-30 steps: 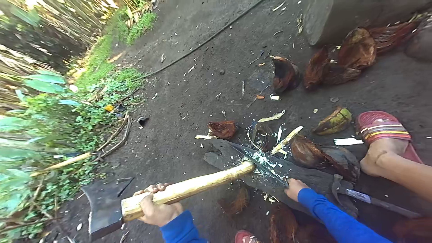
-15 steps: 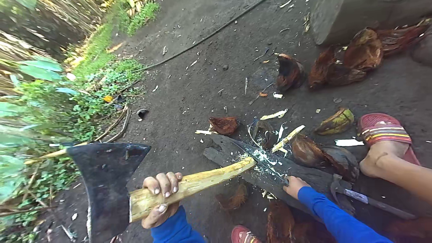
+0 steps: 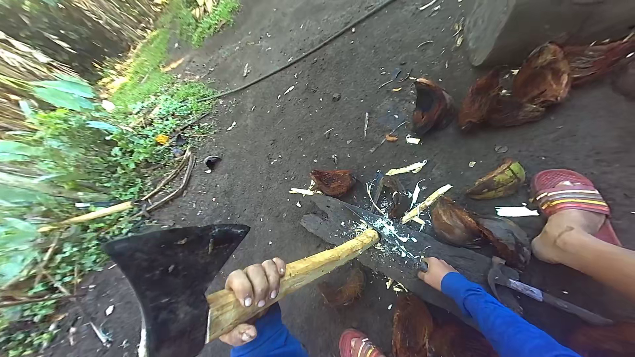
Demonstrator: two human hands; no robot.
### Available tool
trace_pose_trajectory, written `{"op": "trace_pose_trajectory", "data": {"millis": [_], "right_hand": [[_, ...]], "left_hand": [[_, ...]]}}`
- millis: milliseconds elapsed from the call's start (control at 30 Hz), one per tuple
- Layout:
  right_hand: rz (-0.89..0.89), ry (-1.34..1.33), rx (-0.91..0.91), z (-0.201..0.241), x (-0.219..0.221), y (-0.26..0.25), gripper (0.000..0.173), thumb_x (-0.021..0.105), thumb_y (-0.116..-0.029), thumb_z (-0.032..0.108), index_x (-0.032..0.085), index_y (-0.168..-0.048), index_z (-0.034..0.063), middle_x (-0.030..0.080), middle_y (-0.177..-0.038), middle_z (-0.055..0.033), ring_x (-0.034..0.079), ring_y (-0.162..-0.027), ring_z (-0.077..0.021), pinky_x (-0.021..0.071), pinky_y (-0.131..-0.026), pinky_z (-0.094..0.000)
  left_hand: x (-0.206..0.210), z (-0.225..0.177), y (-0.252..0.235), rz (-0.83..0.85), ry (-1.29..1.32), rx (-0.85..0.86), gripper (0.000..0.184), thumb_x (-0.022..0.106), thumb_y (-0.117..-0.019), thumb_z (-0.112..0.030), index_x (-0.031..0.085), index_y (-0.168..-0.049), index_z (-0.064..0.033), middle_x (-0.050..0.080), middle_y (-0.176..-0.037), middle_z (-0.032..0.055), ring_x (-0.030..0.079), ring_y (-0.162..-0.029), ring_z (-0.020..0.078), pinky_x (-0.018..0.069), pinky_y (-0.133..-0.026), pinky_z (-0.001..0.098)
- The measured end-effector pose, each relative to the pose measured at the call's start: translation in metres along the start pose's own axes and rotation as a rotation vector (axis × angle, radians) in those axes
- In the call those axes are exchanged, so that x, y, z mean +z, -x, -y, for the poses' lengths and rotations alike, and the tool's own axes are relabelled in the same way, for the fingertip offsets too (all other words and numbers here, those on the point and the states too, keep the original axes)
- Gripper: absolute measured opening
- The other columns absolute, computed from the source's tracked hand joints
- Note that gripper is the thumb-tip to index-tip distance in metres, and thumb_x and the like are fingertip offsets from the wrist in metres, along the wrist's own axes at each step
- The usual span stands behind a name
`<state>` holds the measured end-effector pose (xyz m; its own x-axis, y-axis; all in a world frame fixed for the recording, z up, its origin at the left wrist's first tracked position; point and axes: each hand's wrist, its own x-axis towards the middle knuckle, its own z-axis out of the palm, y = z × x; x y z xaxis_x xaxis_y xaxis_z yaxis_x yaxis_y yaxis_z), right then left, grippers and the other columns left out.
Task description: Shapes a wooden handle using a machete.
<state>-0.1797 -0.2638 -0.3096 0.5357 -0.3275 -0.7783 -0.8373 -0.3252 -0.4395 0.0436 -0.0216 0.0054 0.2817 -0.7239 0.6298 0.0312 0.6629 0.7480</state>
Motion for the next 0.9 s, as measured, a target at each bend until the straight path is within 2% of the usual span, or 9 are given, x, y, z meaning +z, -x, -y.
{"op": "trace_pose_trajectory", "data": {"millis": [233, 467, 700, 800, 900], "right_hand": [[0.004, -0.013, -0.012, -0.002, -0.002, -0.002, 0.045, 0.069, -0.0934, 0.037, 0.068, -0.128, 0.0079, 0.071, -0.124, -0.0193, 0.066, -0.121, -0.0365, 0.0503, -0.102, -0.0599], [-0.002, -0.048, -0.034, -0.006, 0.001, -0.007, 0.044, 0.07, -0.092, 0.037, 0.069, -0.124, 0.0072, 0.072, -0.119, -0.0197, 0.067, -0.117, -0.0371, 0.0509, -0.099, -0.0612], [-0.005, -0.083, -0.057, -0.011, 0.004, -0.017, 0.045, 0.072, -0.0907, 0.035, 0.069, -0.125, 0.0058, 0.072, -0.119, -0.0204, 0.067, -0.116, -0.0382, 0.0506, -0.1, -0.0609], [-0.004, -0.094, -0.064, -0.013, 0.005, -0.02, 0.044, 0.073, -0.0905, 0.035, 0.07, -0.123, 0.0056, 0.072, -0.118, -0.02, 0.068, -0.115, -0.0371, 0.0508, -0.1, -0.0605], [0.002, -0.109, -0.055, -0.011, 0.002, -0.018, 0.043, 0.073, -0.0904, 0.035, 0.07, -0.122, 0.0057, 0.072, -0.118, -0.0199, 0.068, -0.116, -0.0373, 0.0507, -0.1, -0.0604]], "left_hand": [[0.014, 0.006, -0.004, 0.04, 0.009, -0.005, 0.035, 0.084, -0.0796, -0.03, 0.068, -0.102, -0.0081, 0.067, -0.08, 0.0008, 0.065, -0.077, 0.0146, 0.0544, -0.088, 0.0374], [0.021, 0.01, -0.012, 0.135, 0.01, -0.047, 0.033, 0.084, -0.0809, -0.032, 0.068, -0.099, -0.0093, 0.065, -0.079, -0.0008, 0.064, -0.077, 0.0128, 0.0535, -0.087, 0.0347], [0.042, 0.02, -0.028, 0.239, 0.044, -0.067, 0.03, 0.074, -0.0899, -0.038, 0.068, -0.094, -0.0087, 0.065, -0.077, -0.0024, 0.063, -0.075, 0.0092, 0.0524, -0.088, 0.0312], [0.051, 0.019, -0.028, 0.256, 0.063, -0.117, 0.029, 0.075, -0.0891, -0.035, 0.069, -0.095, -0.0077, 0.07, -0.081, 0.0012, 0.068, -0.082, 0.0136, 0.0535, -0.091, 0.0364], [0.061, 0.019, -0.021, 0.19, 0.086, -0.132, 0.029, 0.078, -0.0876, -0.032, 0.066, -0.093, -0.0059, 0.07, -0.081, 0.0068, 0.072, -0.082, 0.0211, 0.0586, -0.085, 0.042]]}}
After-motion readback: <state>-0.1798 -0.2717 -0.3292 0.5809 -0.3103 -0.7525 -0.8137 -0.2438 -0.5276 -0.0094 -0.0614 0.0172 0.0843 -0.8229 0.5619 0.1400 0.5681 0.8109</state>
